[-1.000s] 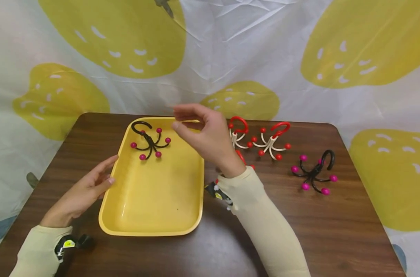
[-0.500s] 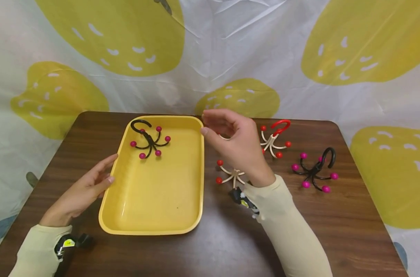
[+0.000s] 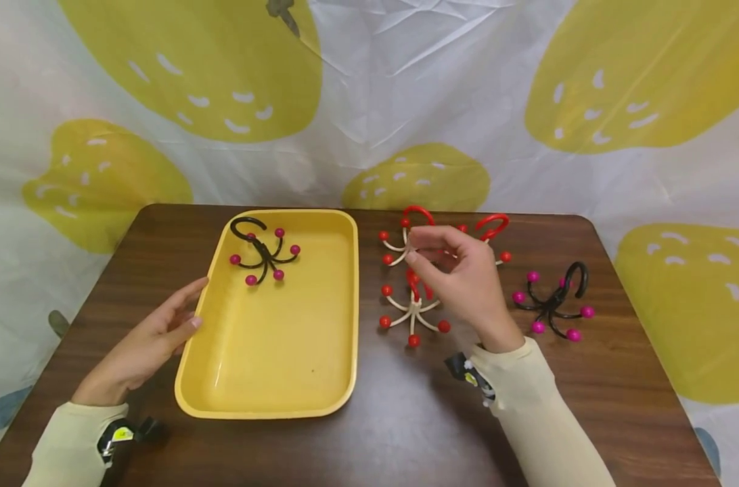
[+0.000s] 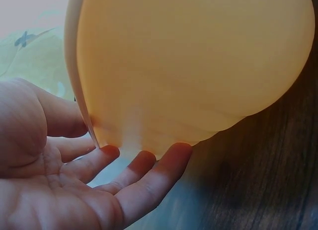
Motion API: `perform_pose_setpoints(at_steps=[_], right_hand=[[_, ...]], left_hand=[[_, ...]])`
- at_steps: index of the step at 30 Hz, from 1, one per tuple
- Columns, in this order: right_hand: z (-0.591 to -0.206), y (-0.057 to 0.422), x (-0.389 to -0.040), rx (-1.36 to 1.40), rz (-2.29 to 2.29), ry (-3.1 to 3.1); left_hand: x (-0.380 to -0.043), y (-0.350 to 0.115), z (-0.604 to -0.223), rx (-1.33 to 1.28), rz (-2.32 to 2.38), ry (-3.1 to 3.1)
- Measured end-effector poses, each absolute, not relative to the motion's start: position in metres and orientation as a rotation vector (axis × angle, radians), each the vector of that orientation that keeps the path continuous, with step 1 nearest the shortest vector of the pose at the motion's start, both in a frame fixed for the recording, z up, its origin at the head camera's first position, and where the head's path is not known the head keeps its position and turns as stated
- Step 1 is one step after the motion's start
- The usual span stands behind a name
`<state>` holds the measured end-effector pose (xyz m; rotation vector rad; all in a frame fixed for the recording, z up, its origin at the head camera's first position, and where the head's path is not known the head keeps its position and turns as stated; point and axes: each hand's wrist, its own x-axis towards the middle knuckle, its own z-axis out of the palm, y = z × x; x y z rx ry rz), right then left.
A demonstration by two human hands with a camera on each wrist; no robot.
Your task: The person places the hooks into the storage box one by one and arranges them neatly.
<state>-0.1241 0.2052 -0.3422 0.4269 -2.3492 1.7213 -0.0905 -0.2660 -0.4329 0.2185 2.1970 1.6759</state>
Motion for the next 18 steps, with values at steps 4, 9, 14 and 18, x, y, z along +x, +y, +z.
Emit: perform_pose_setpoints(at_steps=[4, 9, 14, 18], right_hand=[[-0.353, 0.213, -0.123, 0.411, 1.721, -2.407], [-0.364, 0.218, -0.121, 0.410, 1.704, -2.483], [-0.371, 0.220, -0.121, 0.392, 1.639, -2.539], [-0.377, 0.223, -0.123, 0.390, 1.616, -2.555]], left_hand=[[-0.091, -0.266, -0.434, 0.210, 1.667, 2.209], [-0.091, -0.265, -0.434, 0.210, 1.673, 2.207], [-0.091, -0.266, -0.432, 0.208, 1.674, 2.210], [-0.091, -0.267, -0.432, 0.209, 1.679, 2.206]])
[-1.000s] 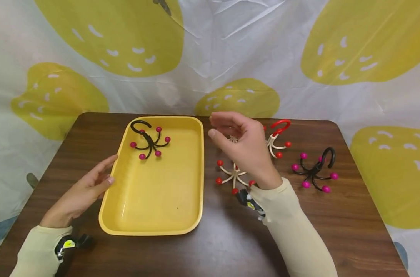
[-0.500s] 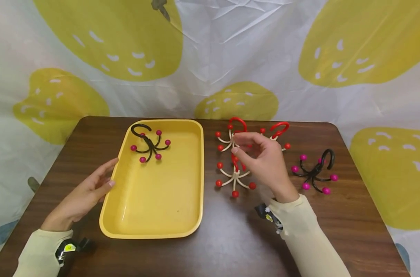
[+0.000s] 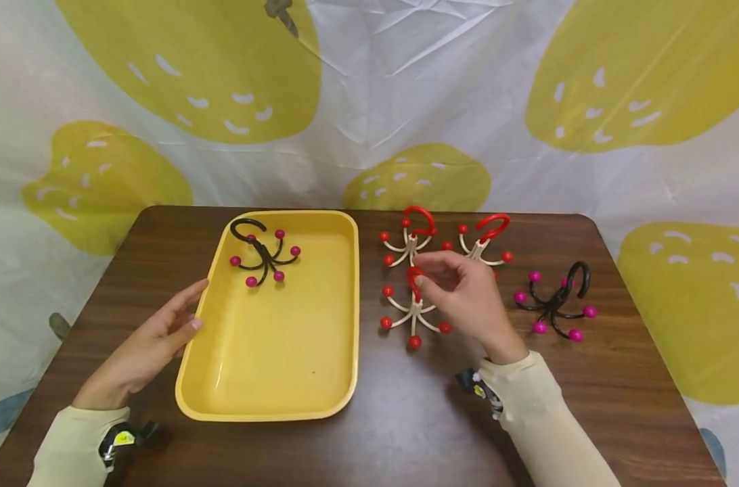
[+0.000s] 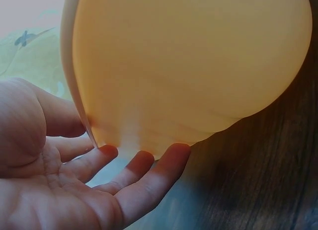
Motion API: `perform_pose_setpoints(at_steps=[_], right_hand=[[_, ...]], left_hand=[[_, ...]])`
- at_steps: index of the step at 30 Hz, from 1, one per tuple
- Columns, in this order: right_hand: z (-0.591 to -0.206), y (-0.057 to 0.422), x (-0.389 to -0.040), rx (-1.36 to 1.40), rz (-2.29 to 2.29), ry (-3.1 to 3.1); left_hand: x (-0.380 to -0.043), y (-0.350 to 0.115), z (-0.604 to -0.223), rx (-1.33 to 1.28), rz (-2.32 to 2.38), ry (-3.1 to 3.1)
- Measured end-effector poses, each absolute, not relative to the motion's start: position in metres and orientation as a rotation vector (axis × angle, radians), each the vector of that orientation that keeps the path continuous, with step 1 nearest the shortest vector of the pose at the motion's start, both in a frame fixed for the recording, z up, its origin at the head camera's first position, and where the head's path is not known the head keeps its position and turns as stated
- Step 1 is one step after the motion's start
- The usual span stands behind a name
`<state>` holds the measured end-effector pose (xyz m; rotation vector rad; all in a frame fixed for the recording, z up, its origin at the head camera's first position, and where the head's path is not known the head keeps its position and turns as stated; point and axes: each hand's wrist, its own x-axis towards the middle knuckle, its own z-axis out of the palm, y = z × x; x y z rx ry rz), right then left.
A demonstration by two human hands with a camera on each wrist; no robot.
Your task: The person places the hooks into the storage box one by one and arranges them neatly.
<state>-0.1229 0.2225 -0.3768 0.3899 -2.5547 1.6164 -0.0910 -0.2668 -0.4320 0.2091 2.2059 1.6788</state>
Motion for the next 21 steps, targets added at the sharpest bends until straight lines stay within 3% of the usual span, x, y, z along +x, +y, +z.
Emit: perform_pose_setpoints(at_steps=[21], right_hand=[[-0.388, 0.227, -0.125, 0.349, 1.519, -2.571]], left_hand=[[-0.091, -0.266, -0.432, 0.211, 1.664, 2.222]])
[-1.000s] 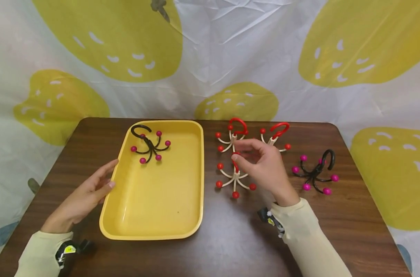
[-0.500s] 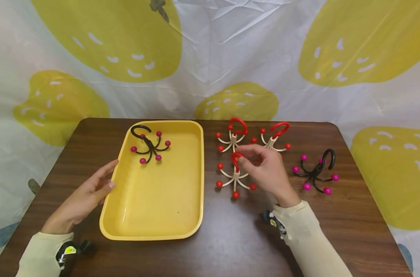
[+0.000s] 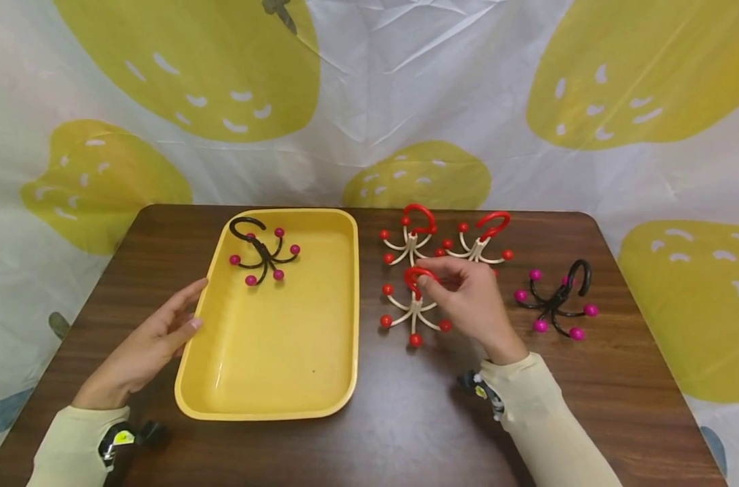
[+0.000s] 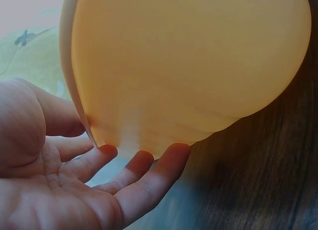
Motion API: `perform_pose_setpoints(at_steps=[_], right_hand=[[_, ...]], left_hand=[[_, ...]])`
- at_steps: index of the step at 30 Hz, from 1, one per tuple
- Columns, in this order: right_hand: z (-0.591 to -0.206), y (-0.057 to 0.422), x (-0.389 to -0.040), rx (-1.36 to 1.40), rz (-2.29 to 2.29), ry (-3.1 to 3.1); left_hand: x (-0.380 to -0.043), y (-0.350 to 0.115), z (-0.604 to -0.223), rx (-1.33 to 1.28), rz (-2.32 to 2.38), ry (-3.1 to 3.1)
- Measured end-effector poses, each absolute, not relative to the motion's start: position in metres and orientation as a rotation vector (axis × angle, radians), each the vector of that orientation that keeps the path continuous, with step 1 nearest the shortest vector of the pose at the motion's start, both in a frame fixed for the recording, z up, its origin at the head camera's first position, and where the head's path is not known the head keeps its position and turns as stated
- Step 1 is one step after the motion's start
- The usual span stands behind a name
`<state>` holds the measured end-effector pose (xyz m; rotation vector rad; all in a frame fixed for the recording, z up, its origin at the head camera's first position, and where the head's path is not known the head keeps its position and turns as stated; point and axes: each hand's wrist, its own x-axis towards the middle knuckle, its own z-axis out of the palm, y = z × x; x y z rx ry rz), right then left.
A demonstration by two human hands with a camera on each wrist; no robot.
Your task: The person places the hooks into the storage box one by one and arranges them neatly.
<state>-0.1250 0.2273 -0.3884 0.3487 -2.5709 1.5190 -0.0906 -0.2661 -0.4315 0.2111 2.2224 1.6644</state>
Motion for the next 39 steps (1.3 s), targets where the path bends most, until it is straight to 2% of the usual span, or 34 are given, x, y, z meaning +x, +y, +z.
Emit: perform_pose_setpoints(at_steps=[23, 39], right_hand=[[-0.383, 0.227, -0.125, 0.312, 1.595, -2.513], [-0.361, 0.219, -0.130, 0.348, 1.548, -2.481]], left_hand=[[-0.092, -0.265, -0.431, 0.222, 1.684, 2.204], [-0.093, -0.267, -0.434, 0.224, 1.694, 2.202]])
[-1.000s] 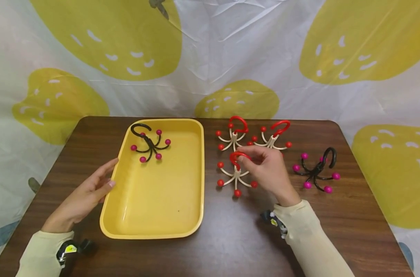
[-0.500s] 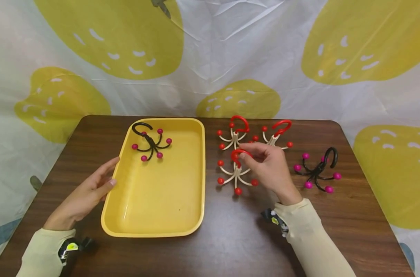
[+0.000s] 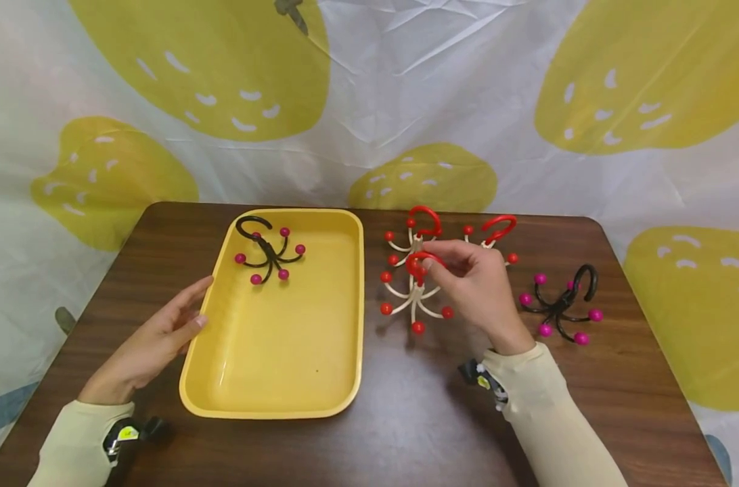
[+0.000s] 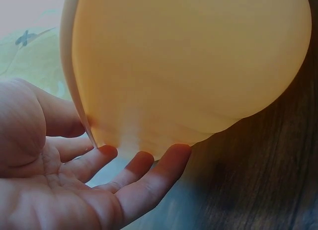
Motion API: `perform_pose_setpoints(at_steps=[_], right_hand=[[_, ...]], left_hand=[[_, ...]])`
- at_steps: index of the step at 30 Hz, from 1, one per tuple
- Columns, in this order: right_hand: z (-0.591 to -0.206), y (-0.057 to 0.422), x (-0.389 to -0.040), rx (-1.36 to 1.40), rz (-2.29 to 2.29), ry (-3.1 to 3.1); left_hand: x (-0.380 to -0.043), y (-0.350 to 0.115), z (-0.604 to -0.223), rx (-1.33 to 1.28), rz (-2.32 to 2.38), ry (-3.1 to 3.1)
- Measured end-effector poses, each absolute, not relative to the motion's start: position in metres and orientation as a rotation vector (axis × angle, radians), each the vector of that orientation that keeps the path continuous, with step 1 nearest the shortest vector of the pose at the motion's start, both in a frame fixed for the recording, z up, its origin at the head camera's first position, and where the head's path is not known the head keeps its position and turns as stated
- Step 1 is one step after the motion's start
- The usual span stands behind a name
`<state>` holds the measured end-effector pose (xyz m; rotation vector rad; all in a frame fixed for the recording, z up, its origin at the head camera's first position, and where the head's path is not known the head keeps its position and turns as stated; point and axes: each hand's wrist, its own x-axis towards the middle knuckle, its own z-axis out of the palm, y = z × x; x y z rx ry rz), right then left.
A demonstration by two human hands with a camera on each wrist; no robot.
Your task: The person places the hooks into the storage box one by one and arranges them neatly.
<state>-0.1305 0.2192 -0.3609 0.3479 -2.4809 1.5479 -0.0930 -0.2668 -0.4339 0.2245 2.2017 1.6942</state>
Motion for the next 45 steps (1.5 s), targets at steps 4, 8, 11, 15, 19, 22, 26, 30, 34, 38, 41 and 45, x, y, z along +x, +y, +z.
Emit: perform_pose_setpoints(at_steps=[4, 8, 11, 15, 19, 22, 26, 30, 34, 38, 41, 45], right_hand=[[-0.355, 0.216, -0.133, 0.365, 1.578, -2.454], [-0.351, 0.214, -0.135, 0.375, 1.567, -2.438], [-0.348, 0.211, -0.137, 0.378, 1.579, -2.431], [-0.343, 0.209, -0.139, 0.377, 1.604, -2.418], [-0.338, 0.205, -0.142, 0.380, 1.577, -2.416], [-0.334, 0.201, -0.146, 0.393, 1.588, -2.403], [-0.332, 0.196, -0.152, 0.420, 1.599, -2.380], [-0.330, 0.189, -0.159, 0.454, 1.630, -2.359], [-0.326, 0.179, -0.167, 0.480, 1.671, -2.327], [-0.322, 0.168, -0.175, 0.512, 1.767, -2.283], [-0.319, 0.159, -0.180, 0.544, 1.865, -2.256], [-0.317, 0.148, -0.187, 0.571, 1.900, -2.260]], left_hand=[[-0.092, -0.267, -0.434, 0.229, 1.714, 2.184], [-0.091, -0.267, -0.434, 0.237, 1.728, 2.179], [-0.090, -0.267, -0.435, 0.234, 1.725, 2.185], [-0.091, -0.267, -0.436, 0.232, 1.715, 2.187], [-0.092, -0.268, -0.437, 0.230, 1.709, 2.189], [-0.093, -0.268, -0.437, 0.229, 1.719, 2.179], [-0.094, -0.269, -0.438, 0.234, 1.734, 2.163], [-0.093, -0.271, -0.438, 0.231, 1.750, 2.161], [-0.093, -0.272, -0.438, 0.228, 1.790, 2.166], [-0.092, -0.271, -0.440, 0.216, 1.814, 2.174], [-0.092, -0.271, -0.442, 0.200, 1.808, 2.177], [-0.092, -0.270, -0.444, 0.198, 1.797, 2.185]])
